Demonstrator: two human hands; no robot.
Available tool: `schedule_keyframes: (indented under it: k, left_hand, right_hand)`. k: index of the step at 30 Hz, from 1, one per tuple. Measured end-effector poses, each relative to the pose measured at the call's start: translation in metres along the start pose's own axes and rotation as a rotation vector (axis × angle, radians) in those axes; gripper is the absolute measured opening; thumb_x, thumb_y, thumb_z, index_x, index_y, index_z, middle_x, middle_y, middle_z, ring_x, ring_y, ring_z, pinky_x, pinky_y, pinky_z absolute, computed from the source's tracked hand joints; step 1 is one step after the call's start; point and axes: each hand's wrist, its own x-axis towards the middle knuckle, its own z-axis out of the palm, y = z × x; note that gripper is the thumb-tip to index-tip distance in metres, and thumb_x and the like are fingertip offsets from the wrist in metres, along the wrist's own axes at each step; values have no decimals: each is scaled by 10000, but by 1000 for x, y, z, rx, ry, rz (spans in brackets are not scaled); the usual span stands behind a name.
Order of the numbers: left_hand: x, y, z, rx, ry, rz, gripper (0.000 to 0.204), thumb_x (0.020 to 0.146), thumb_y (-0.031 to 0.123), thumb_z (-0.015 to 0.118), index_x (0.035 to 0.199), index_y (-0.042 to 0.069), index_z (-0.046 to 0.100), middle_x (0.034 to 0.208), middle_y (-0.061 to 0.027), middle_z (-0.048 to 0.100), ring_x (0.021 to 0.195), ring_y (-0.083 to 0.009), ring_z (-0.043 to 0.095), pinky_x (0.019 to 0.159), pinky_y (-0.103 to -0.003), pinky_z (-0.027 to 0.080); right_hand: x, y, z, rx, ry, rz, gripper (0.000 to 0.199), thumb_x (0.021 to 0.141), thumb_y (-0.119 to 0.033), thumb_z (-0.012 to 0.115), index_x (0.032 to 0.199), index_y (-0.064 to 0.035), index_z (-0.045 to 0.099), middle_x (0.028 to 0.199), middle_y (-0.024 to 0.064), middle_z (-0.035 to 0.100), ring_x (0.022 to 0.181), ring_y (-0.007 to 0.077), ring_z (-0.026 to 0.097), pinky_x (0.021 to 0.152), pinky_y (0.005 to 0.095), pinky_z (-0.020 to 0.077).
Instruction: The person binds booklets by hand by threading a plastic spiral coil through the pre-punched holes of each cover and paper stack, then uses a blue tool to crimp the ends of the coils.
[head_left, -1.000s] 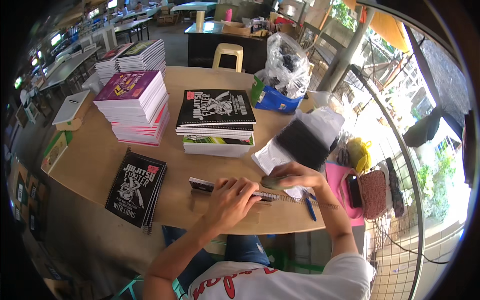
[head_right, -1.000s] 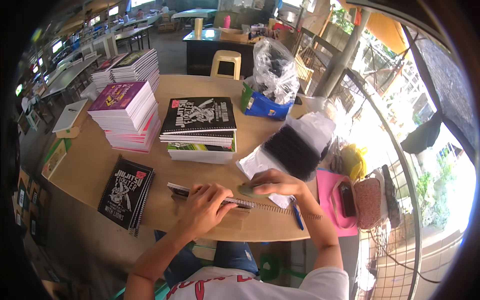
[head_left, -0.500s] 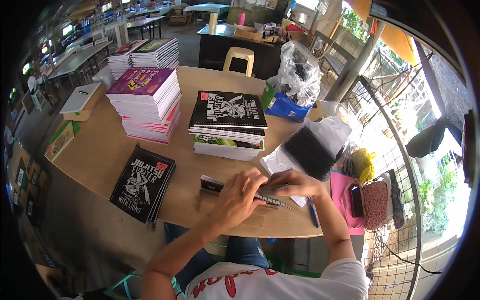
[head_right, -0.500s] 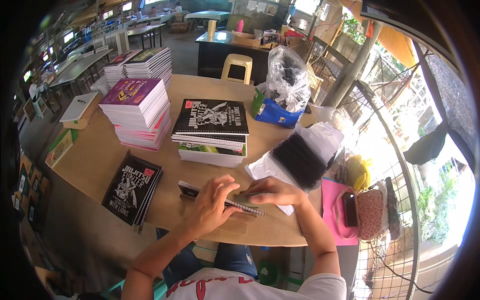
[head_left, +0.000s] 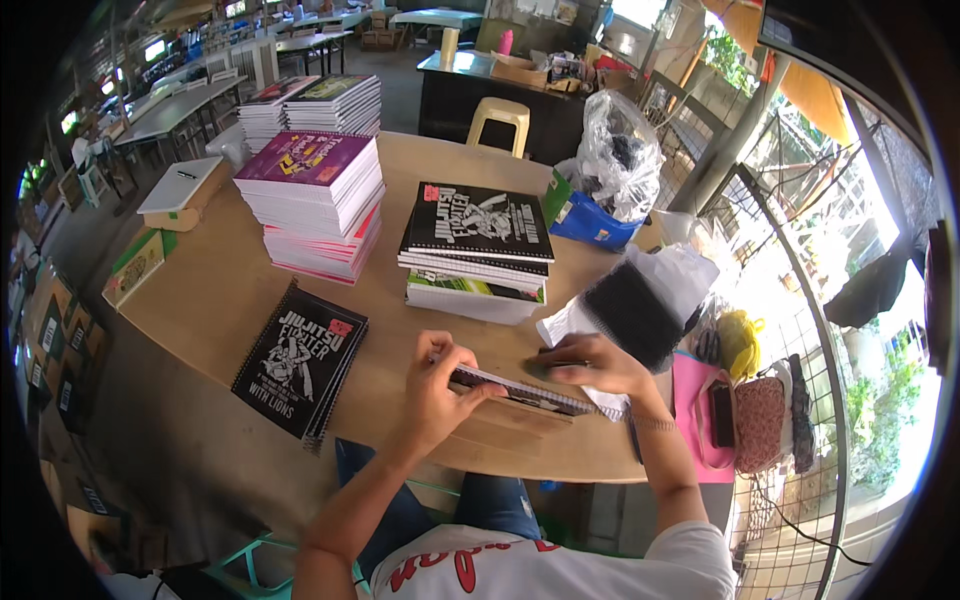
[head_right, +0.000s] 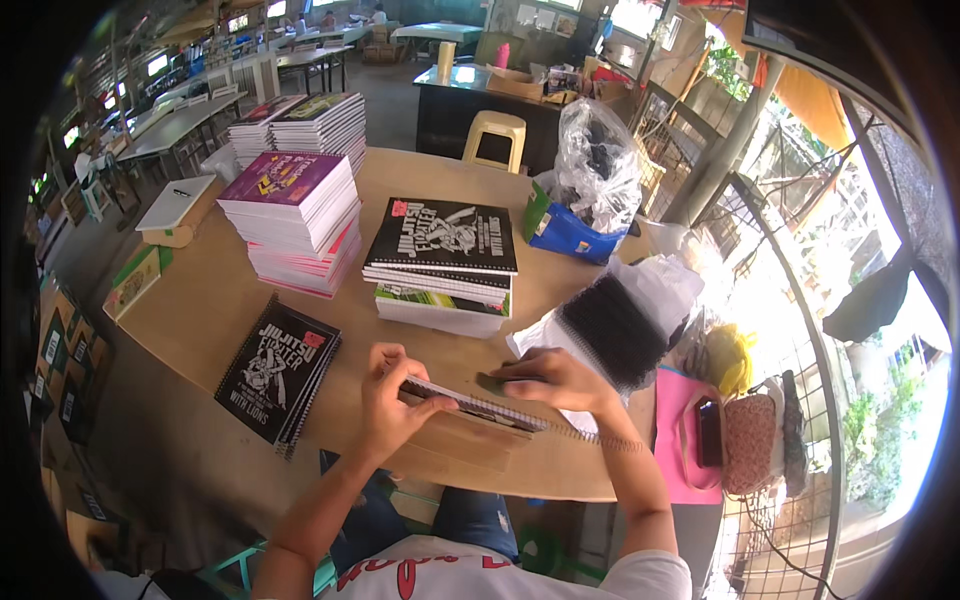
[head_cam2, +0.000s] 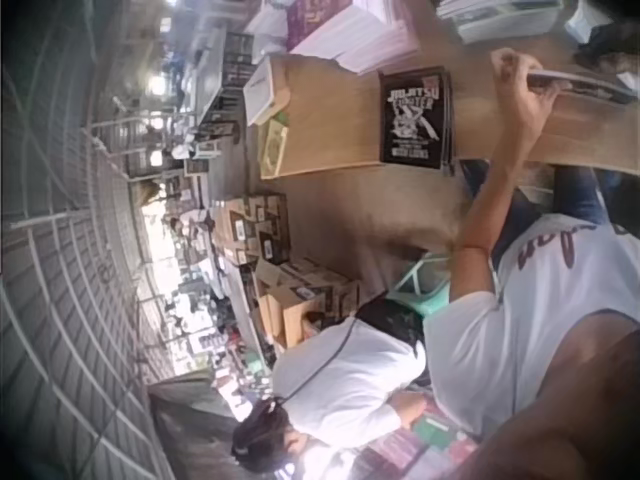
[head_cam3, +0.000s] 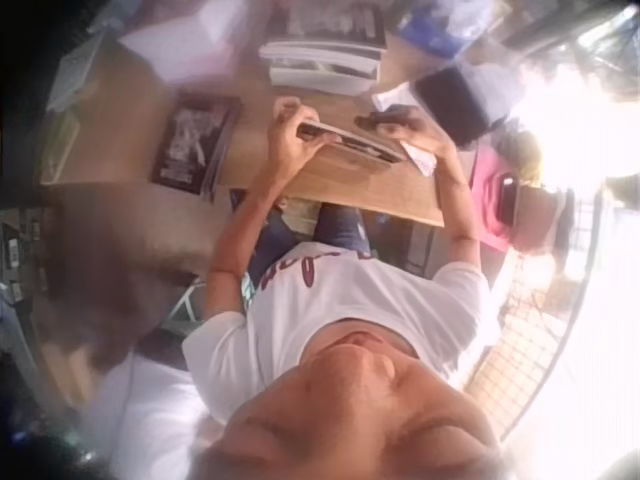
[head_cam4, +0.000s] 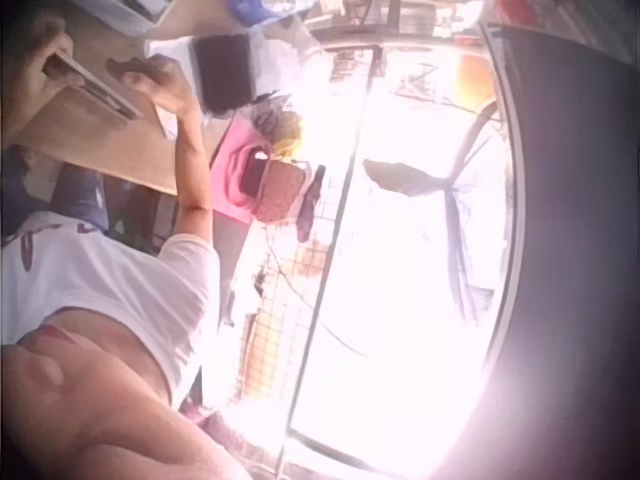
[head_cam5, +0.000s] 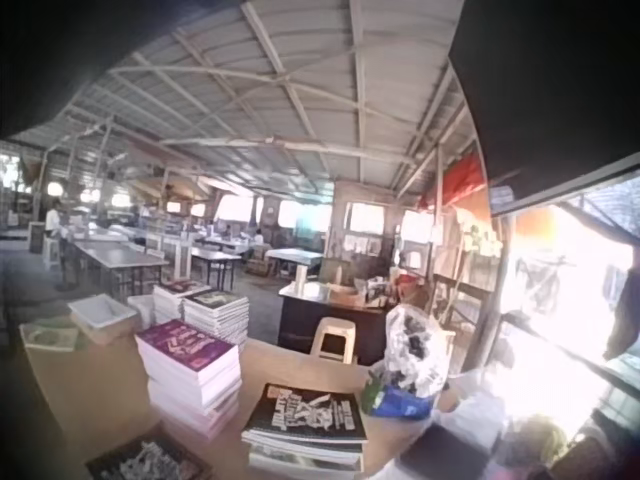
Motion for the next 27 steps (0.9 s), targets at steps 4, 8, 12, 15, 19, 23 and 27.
schedule_keyframes:
  k: [4,8,12,15,19,23,27]
  left_hand:
    - [1,9,15,-1,-25,42,521,630,382,918,894,76,590,954,-117,496,865,-273,540,693,-386,490]
    - [5,9,22,-12,-42,78,545,640,385,910,912,65,562,924,-96,508,871,-277,526,693,-395,479]
    - [8,11,20,0,-37,96,553,649,386,905,912,56,547,897,-85,510,869,-284,521,691,-402,472]
    - [3,9,21,-17,-80,85,552,652,371,906,914,50,541,894,-92,510,876,-283,519,701,-405,471]
    - [7,9,21,-8,-87,86,559,646,359,911,928,53,537,909,-98,515,888,-288,529,712,-408,481]
    - [2,7,19,-28,-80,40,636,641,361,915,1031,55,517,976,-106,526,897,-308,557,742,-425,497]
    - [-1,5,22,-63,-62,30,728,636,364,920,1128,50,484,1050,-119,535,910,-329,576,754,-434,501]
  right_hand:
    - [-10,7,-5,722,-56,-252,657,870,-527,607,1187,40,705,1157,265,684,1038,349,655,934,388,481]
    - [-7,7,-6,213,13,13,618,870,-474,634,1195,47,695,1147,253,685,1043,338,655,942,395,478]
    - [2,-1,-8,44,-49,2,553,901,-430,624,1185,38,699,1158,235,688,1057,335,654,960,408,479]
    - [2,8,-4,800,-56,-336,511,938,-385,584,1173,56,691,1186,221,685,1104,316,631,934,398,480]
    - [7,23,0,635,84,-111,515,948,-433,579,1165,16,709,1136,262,676,1030,349,637,904,397,481]
    - [31,-7,-5,21,-90,-125,537,937,-435,594,1148,47,698,1134,242,683,994,346,650,919,391,481]
    - [25,0,-1,593,-2,-294,571,929,-447,603,1141,76,693,1123,223,688,1032,331,640,937,395,475]
